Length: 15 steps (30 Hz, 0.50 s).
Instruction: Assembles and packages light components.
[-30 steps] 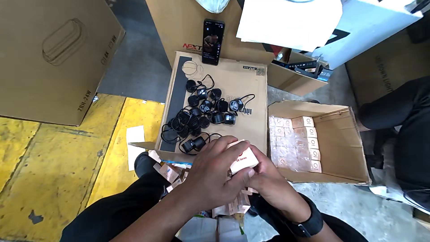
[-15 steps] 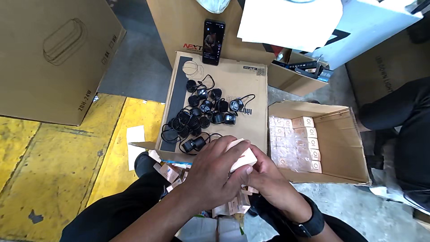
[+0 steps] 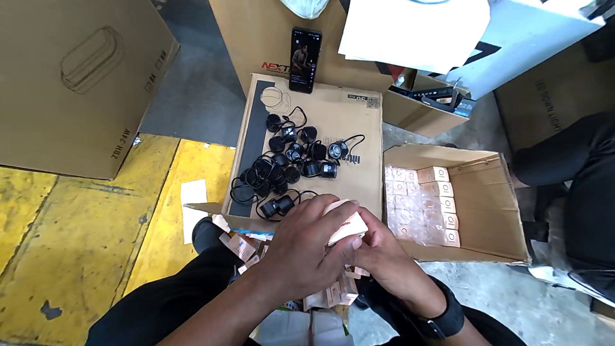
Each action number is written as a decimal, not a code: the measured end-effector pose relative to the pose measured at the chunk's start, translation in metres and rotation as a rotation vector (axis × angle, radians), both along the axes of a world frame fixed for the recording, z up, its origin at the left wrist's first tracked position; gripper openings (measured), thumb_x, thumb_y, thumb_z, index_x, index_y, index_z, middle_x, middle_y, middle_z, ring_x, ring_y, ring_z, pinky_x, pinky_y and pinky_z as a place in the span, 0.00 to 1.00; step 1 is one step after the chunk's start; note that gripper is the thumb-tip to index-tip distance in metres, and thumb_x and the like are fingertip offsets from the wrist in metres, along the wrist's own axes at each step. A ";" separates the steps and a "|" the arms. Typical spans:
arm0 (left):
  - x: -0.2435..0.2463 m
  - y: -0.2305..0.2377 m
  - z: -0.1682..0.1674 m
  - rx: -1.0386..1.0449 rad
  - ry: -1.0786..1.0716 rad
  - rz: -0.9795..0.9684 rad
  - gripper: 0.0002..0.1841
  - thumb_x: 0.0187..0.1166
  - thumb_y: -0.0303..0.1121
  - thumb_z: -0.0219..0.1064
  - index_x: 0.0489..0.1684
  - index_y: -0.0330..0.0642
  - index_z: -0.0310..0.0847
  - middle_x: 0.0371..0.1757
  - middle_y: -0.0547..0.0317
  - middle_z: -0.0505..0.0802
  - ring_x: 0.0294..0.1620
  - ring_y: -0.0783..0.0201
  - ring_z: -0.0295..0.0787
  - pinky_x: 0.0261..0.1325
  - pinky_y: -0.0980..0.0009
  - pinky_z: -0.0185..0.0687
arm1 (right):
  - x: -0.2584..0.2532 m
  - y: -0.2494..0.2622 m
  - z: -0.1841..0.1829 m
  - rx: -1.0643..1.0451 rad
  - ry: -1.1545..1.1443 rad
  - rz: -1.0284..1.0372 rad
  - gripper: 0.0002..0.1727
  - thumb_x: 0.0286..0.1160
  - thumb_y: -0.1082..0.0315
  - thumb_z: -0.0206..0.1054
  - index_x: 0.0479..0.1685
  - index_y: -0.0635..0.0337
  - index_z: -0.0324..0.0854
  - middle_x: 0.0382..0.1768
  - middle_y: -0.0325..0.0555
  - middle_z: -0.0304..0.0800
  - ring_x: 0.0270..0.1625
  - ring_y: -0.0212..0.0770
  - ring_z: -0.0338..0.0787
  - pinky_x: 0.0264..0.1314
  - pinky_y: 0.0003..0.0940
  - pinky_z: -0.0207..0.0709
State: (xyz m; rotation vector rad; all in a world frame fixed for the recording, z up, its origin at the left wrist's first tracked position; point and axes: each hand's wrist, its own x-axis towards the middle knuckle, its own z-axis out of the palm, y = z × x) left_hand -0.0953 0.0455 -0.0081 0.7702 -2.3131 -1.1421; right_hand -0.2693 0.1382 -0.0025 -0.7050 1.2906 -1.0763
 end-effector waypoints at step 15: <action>-0.001 0.000 -0.001 -0.096 -0.069 -0.018 0.28 0.91 0.60 0.47 0.81 0.63 0.78 0.73 0.55 0.87 0.68 0.59 0.85 0.69 0.54 0.80 | 0.000 0.000 -0.002 0.025 0.001 -0.005 0.41 0.58 0.68 0.86 0.74 0.64 0.68 0.51 0.51 0.92 0.51 0.45 0.94 0.55 0.39 0.91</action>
